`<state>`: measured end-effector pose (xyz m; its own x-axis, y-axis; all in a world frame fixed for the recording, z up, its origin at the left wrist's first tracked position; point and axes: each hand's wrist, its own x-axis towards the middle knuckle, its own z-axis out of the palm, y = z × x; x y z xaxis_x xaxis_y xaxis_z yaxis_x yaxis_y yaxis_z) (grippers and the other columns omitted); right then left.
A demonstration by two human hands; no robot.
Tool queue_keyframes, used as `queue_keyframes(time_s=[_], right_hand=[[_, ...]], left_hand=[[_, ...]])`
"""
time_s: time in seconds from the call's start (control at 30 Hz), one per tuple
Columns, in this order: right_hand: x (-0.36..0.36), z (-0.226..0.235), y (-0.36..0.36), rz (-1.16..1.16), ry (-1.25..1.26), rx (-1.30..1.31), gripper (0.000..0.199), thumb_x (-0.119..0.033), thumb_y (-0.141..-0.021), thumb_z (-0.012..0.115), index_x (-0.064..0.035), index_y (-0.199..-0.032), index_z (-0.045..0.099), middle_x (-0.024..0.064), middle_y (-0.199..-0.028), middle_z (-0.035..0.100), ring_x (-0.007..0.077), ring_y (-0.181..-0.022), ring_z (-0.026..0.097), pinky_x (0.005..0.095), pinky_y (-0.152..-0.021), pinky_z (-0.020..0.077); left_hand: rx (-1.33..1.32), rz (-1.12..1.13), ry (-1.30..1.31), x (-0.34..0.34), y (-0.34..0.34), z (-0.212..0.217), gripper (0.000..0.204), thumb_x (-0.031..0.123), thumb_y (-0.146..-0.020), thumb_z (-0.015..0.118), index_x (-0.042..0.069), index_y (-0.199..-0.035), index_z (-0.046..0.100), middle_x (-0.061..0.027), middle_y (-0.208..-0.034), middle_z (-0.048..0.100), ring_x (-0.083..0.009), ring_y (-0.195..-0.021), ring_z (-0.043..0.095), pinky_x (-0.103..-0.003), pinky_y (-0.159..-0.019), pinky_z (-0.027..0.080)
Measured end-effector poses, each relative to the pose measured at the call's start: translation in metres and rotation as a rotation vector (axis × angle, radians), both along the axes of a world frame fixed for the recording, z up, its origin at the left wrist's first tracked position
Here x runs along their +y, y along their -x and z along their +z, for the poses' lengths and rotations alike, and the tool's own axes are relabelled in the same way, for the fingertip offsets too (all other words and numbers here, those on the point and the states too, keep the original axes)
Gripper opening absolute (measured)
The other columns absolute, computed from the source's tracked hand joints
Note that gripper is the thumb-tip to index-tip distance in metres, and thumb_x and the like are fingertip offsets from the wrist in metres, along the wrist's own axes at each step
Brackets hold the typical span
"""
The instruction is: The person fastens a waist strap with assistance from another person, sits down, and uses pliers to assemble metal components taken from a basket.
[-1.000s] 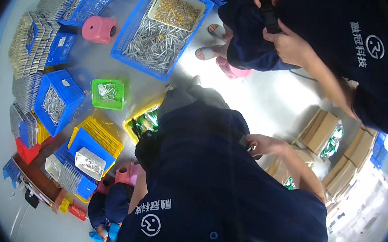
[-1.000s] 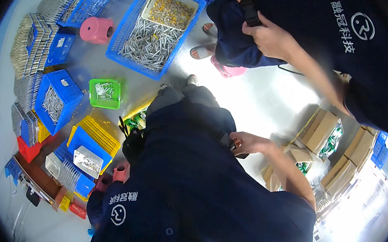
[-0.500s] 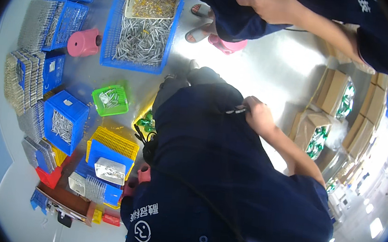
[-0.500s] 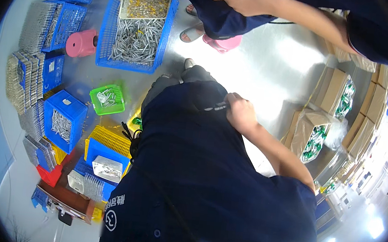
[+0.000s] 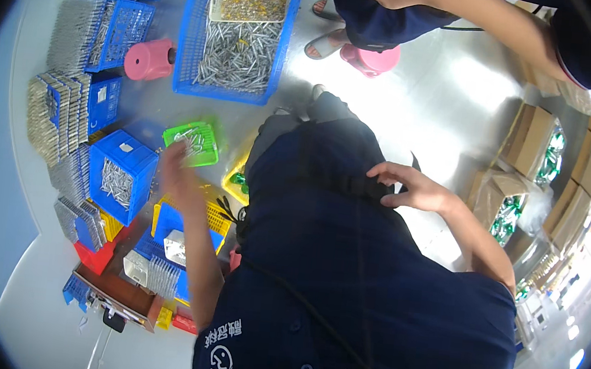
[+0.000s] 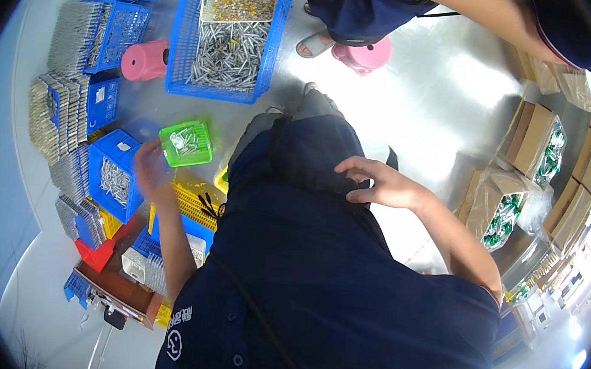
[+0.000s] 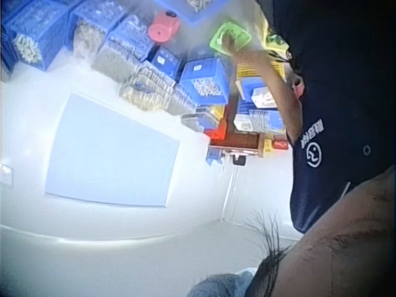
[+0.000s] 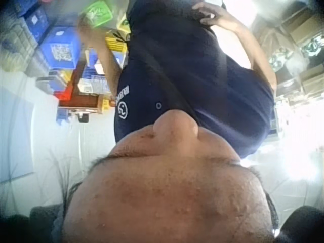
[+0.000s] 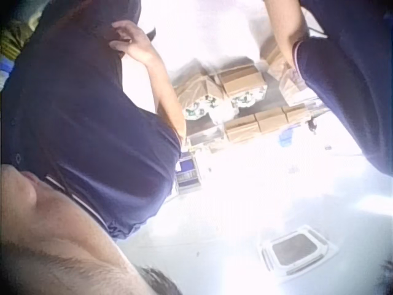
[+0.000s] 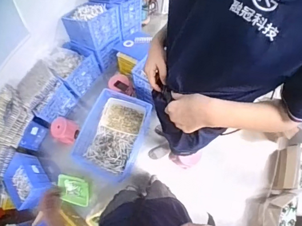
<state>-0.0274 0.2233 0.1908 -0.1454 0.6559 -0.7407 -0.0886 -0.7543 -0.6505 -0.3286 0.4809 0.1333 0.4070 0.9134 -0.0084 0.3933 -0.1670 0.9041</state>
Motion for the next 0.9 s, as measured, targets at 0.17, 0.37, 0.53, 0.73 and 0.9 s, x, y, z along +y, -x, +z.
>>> queue_keyframes(time_s=[0.17,0.37,0.53,0.73,0.9], right_hand=[[0.017,-0.003,-0.010,0.198,0.083,0.074,0.031,-0.018,-0.075,0.066,-0.0029,-0.100,0.054,0.0004,-0.077,0.051,0.0139,-0.072,0.049,0.0266,-0.069,0.0415],[-0.014,-0.002,-0.018,0.328,0.118,-0.056,0.038,-0.027,-0.075,0.068,-0.0013,-0.098,0.053,0.0055,-0.079,0.055,0.0130,-0.075,0.052,0.0264,-0.066,0.0430],[-0.008,0.011,-0.019,0.283,0.304,0.043,0.038,-0.029,-0.076,0.067,-0.0013,-0.097,0.052,0.0086,-0.081,0.057,0.0129,-0.079,0.055,0.0269,-0.066,0.0445],[-0.006,0.004,-0.018,0.240,0.269,0.035,0.037,-0.023,-0.073,0.069,-0.0018,-0.097,0.051,0.0039,-0.076,0.053,0.0116,-0.073,0.052,0.0261,-0.066,0.0432],[-0.015,-0.018,-0.006,0.153,0.069,0.083,0.036,-0.011,-0.072,0.068,-0.0031,-0.101,0.049,0.0030,-0.077,0.052,0.0120,-0.074,0.051,0.0264,-0.069,0.0431]], left_hand=[[0.320,-1.375,0.181,-0.050,-0.139,0.022,0.020,0.021,-0.079,0.059,0.007,-0.093,0.060,-0.0104,-0.097,0.060,-0.0279,-0.093,0.055,-0.036,-0.083,0.042],[0.654,-1.378,0.208,-0.035,-0.121,0.043,0.021,0.027,-0.080,0.059,0.007,-0.085,0.056,-0.0089,-0.077,0.058,-0.0252,-0.074,0.057,-0.037,-0.063,0.043],[0.779,-1.325,0.475,-0.028,-0.115,0.045,0.028,0.033,-0.081,0.057,0.007,-0.091,0.055,-0.0094,-0.076,0.057,-0.0264,-0.079,0.058,-0.036,-0.068,0.046],[0.493,-1.251,0.539,-0.030,-0.095,0.030,0.032,0.031,-0.081,0.060,0.004,-0.096,0.054,-0.0125,-0.083,0.057,-0.0266,-0.084,0.057,-0.035,-0.076,0.045],[0.571,-1.308,0.644,-0.032,-0.101,0.025,0.030,0.026,-0.080,0.062,0.003,-0.096,0.052,-0.0107,-0.082,0.056,-0.0216,-0.079,0.055,-0.032,-0.070,0.044]])
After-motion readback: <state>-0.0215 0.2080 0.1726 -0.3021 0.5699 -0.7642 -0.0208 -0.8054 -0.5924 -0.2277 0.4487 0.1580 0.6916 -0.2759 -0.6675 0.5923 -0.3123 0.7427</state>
